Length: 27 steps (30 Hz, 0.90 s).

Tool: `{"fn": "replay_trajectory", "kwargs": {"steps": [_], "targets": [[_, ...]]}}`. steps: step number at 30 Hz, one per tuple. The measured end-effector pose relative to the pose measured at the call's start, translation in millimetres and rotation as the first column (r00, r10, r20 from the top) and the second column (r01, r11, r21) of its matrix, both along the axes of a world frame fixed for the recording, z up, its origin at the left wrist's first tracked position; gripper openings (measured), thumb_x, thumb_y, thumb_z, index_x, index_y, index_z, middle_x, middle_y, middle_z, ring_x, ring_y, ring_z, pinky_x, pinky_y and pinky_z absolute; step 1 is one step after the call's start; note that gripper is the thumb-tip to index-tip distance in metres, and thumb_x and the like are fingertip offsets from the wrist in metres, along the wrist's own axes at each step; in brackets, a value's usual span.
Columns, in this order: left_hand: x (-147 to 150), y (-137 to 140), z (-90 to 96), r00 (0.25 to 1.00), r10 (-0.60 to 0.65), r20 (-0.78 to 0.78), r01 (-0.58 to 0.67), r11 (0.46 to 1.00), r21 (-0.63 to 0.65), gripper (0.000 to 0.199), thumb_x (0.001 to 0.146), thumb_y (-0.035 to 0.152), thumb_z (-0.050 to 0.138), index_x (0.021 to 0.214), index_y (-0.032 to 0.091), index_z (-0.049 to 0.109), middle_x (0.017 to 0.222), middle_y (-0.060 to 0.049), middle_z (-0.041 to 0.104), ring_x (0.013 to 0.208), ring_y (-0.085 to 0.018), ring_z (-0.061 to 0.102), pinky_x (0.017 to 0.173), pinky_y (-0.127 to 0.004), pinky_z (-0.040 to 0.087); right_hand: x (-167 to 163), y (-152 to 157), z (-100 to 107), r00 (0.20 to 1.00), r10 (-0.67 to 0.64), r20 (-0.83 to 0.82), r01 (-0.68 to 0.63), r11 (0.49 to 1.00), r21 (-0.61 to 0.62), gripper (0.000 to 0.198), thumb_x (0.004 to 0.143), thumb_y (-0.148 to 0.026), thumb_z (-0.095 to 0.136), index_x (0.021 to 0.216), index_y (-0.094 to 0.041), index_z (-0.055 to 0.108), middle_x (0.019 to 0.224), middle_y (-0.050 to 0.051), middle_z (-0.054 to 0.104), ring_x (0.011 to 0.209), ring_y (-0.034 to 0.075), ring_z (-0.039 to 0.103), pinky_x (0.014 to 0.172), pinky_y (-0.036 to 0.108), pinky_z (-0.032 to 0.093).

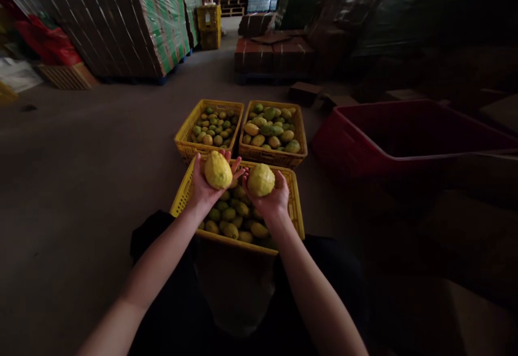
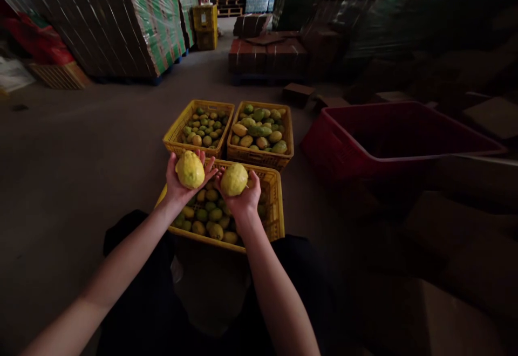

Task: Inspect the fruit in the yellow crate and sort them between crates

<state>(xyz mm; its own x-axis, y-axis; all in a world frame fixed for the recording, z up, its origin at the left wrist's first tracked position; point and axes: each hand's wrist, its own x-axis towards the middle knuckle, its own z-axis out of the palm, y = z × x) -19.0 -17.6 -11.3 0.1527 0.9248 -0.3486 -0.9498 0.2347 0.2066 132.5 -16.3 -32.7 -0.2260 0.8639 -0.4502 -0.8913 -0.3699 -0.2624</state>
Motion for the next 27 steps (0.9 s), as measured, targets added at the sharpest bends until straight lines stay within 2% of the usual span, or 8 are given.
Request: {"fn": "replay_trajectory", "kwargs": {"steps": [4, 9, 15, 17, 19, 21, 24, 27], "targets": [[4, 2, 3.3, 0.999, -0.036, 0.036, 0.039, 0.995, -0.089, 0.041, 0.092, 0.036, 0.042, 0.121, 0.016, 0.062, 0.095, -0.009, 0.072, 0.088, -0.022, 0.070, 0.082, -0.042, 0.058, 2, 6, -4, 0.999, 0.017, -0.029, -0.014, 0.994, 0.106, 0.023, 0.086, -0.030, 0.049, 0.097, -0.017, 0.064, 0.082, 0.008, 0.075, 0.080, 0.022, 0.072, 0.076, 0.042, 0.062], [5, 4, 4.8, 0.998, -0.046, 0.035, 0.044, 0.998, 0.038, 0.039, 0.096, 0.043, 0.042, 0.115, 0.016, 0.063, 0.095, -0.007, 0.071, 0.089, -0.018, 0.070, 0.081, -0.033, 0.058, 7, 7, -2, 0.995, -0.078, -0.057, 0.084, 0.989, 0.120, 0.026, 0.086, -0.042, 0.057, 0.097, -0.020, 0.066, 0.081, 0.003, 0.075, 0.074, 0.017, 0.070, 0.067, 0.028, 0.061], [-2, 4, 4.0, 0.993, -0.086, -0.085, 0.092, 0.994, 0.065, 0.048, 0.094, 0.057, 0.040, 0.098, 0.017, 0.066, 0.087, -0.006, 0.071, 0.081, -0.018, 0.069, 0.075, -0.032, 0.058, 13, -1, 9, 0.976, 0.009, 0.218, -0.073, 0.954, 0.292, 0.040, 0.082, -0.055, 0.058, 0.099, -0.020, 0.069, 0.090, 0.006, 0.075, 0.080, 0.021, 0.071, 0.065, 0.033, 0.060], [-3, 4, 3.4, 0.976, -0.100, -0.192, 0.121, 0.988, 0.098, 0.046, 0.094, 0.054, 0.041, 0.093, 0.016, 0.067, 0.079, -0.005, 0.069, 0.068, -0.016, 0.067, 0.072, -0.032, 0.058, 13, -4, 11, 0.937, -0.058, 0.344, -0.079, 0.925, 0.371, 0.045, 0.080, -0.059, 0.057, 0.099, -0.020, 0.070, 0.089, 0.006, 0.075, 0.085, 0.024, 0.072, 0.070, 0.035, 0.060], [-3, 3, 1.9, 0.936, -0.039, -0.349, 0.115, 0.973, 0.201, 0.045, 0.092, 0.051, 0.044, 0.089, 0.014, 0.069, 0.074, -0.005, 0.067, 0.063, -0.015, 0.065, 0.068, -0.031, 0.057, 13, -8, 12, 0.835, -0.246, 0.491, -0.030, 0.872, 0.489, 0.041, 0.078, -0.054, 0.062, 0.099, -0.020, 0.071, 0.090, 0.005, 0.075, 0.091, 0.025, 0.071, 0.078, 0.037, 0.059], [-2, 0, -0.4, 0.846, 0.116, -0.521, 0.106, 0.920, 0.377, 0.043, 0.088, 0.052, 0.052, 0.086, 0.013, 0.070, 0.075, -0.006, 0.068, 0.068, -0.018, 0.067, 0.069, -0.032, 0.057, 12, -15, 13, 0.626, -0.486, 0.610, -0.047, 0.757, 0.652, 0.036, 0.075, -0.048, 0.067, 0.099, -0.021, 0.072, 0.096, 0.005, 0.075, 0.094, 0.025, 0.069, 0.084, 0.039, 0.056], [0, -9, -4.0, 0.617, 0.443, -0.650, 0.137, 0.753, 0.644, 0.040, 0.085, 0.052, 0.059, 0.087, 0.014, 0.073, 0.083, -0.009, 0.071, 0.081, -0.022, 0.069, 0.075, -0.032, 0.054, 9, -28, 13, 0.284, -0.753, 0.594, -0.233, 0.546, 0.805, 0.036, 0.076, -0.044, 0.067, 0.104, -0.022, 0.071, 0.102, 0.006, 0.075, 0.095, 0.027, 0.069, 0.086, 0.041, 0.055], [0, -18, -5.5, 0.452, 0.659, -0.601, 0.197, 0.583, 0.788, 0.039, 0.091, 0.048, 0.050, 0.093, 0.017, 0.074, 0.087, -0.008, 0.073, 0.082, -0.022, 0.069, 0.075, -0.032, 0.053, 4, -37, 8, 0.138, -0.876, 0.463, -0.314, 0.404, 0.859, 0.042, 0.079, -0.043, 0.062, 0.116, -0.022, 0.066, 0.104, 0.008, 0.074, 0.092, 0.028, 0.070, 0.081, 0.041, 0.057]]}}
